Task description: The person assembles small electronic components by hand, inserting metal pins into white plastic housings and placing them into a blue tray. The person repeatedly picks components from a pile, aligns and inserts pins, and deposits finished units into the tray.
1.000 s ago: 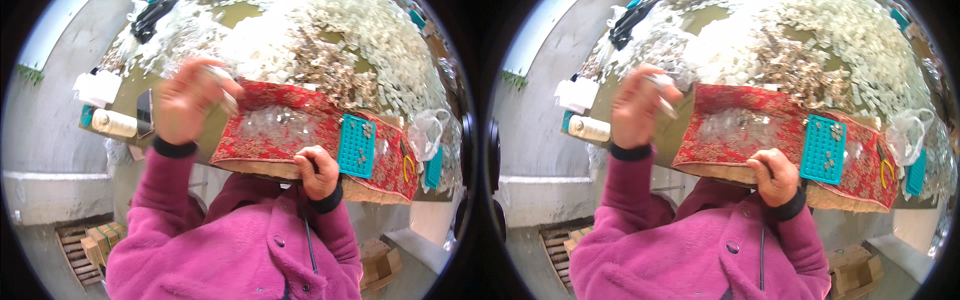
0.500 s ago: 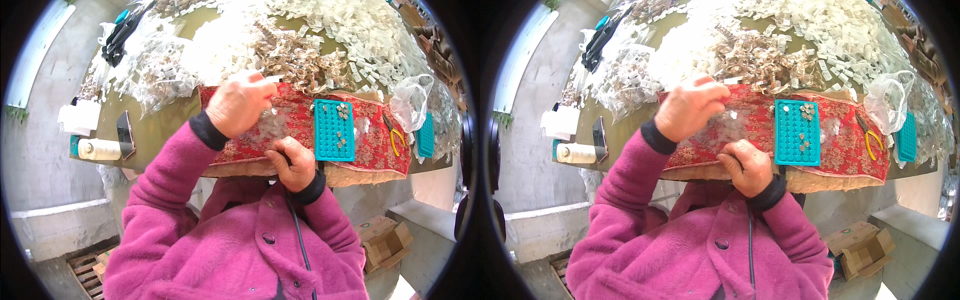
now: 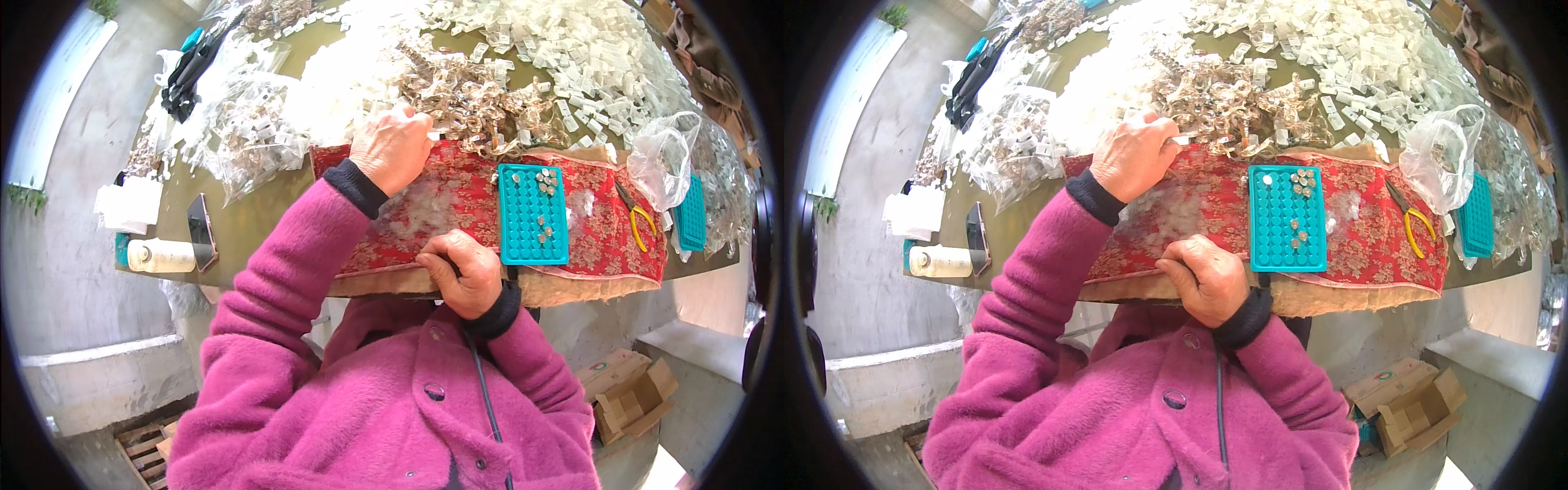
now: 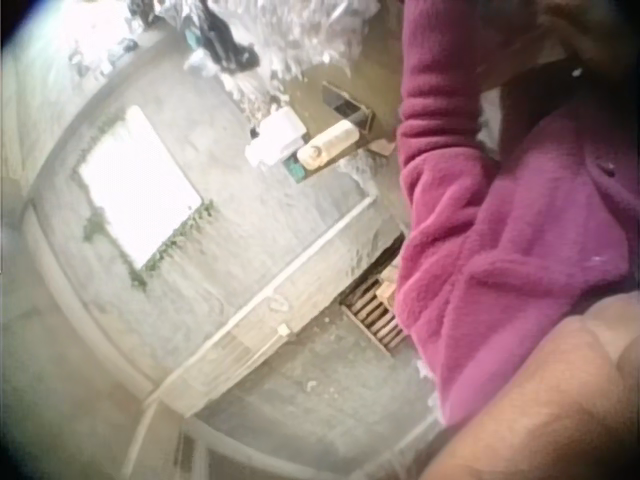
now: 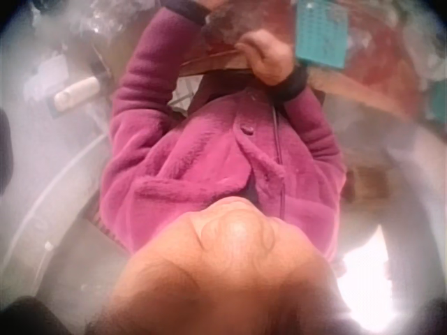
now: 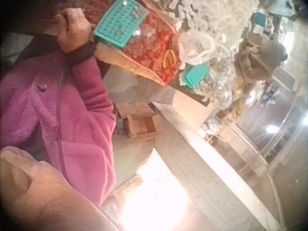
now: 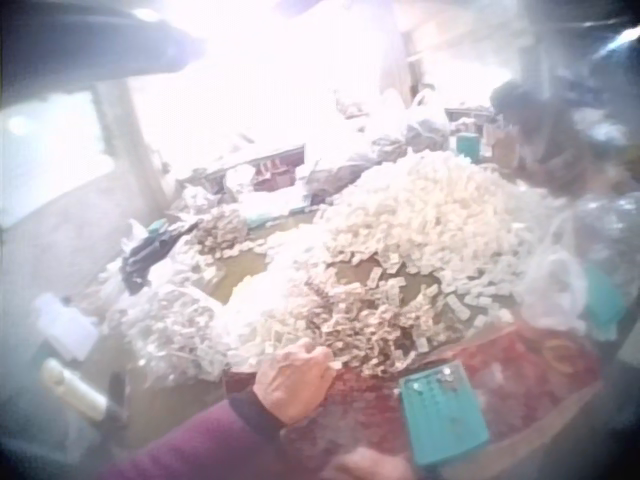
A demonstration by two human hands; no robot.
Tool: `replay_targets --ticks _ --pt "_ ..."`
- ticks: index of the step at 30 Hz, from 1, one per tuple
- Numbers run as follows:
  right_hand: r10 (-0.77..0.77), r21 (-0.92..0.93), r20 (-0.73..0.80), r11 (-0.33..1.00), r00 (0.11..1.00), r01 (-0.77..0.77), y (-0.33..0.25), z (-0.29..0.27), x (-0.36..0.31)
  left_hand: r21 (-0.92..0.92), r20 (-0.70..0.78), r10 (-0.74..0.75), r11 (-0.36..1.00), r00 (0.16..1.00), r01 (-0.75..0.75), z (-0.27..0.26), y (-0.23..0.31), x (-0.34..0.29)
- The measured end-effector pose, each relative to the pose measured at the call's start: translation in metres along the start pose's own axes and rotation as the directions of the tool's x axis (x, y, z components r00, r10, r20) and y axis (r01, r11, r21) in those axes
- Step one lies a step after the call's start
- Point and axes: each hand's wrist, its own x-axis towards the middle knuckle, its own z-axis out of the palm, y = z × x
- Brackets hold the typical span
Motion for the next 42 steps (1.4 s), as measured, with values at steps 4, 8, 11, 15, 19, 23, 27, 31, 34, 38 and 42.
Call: replay_targets --ticks 4,8,11,15,19,23,27,31,34,38,42 --pt "0.003 0.008 -0.015 1.000 1.000 -0.003 0.000 -0.001 -0.001 -0.121 -0.105 0.013 0.992 0.994 -0.026 -0.010 0.004 -0.013" --pt "0.065 0.024 -0.092 0.998 0.994 -0.063 0.001 0.002 -0.001 -0.422 -0.114 -0.112 0.905 0.987 0.053 -0.030 0.005 -0.052" --pt "0.315 0.268 -0.086 0.921 0.945 -0.282 0.000 0.006 -0.002 -0.737 0.011 -0.359 0.628 0.933 0.250 -0.030 0.020 -0.079" --pt "0.294 0.426 -0.013 0.866 0.956 -0.261 -0.002 0.009 -0.009 -0.941 0.059 -0.506 0.259 0.861 0.217 -0.017 0.051 -0.105" --pt "0.050 0.340 -0.089 0.940 0.995 -0.017 0.000 0.012 -0.008 -0.986 0.157 -0.548 -0.034 0.822 0.165 -0.007 0.067 -0.123" --pt "0.082 0.476 -0.102 0.879 0.991 -0.023 -0.006 0.016 -0.005 -0.979 0.204 -0.591 -0.137 0.780 0.152 -0.004 0.061 -0.131" --pt "0.350 0.620 -0.090 0.752 0.932 -0.222 -0.017 0.013 -0.005 -0.954 0.232 -0.581 -0.294 0.780 0.065 -0.012 0.050 -0.139" --pt "0.377 0.455 -0.090 0.839 0.922 -0.298 -0.022 0.015 -0.002 -0.920 0.341 -0.432 -0.335 0.835 0.202 -0.023 0.044 -0.148" --pt "0.087 -0.046 -0.152 0.994 0.985 -0.095 -0.020 0.013 0.004 -0.899 0.387 -0.341 -0.348 0.857 0.267 -0.023 0.048 -0.148" --pt "-0.238 -0.369 -0.067 0.908 0.969 0.198 -0.020 0.007 0.009 -0.901 0.430 -0.312 -0.199 0.847 0.385 -0.022 0.050 -0.148" --pt "-0.041 -0.147 -0.108 0.989 0.993 0.025 -0.026 0.009 0.006 -0.907 0.416 -0.361 -0.233 0.835 0.351 -0.023 0.049 -0.152"
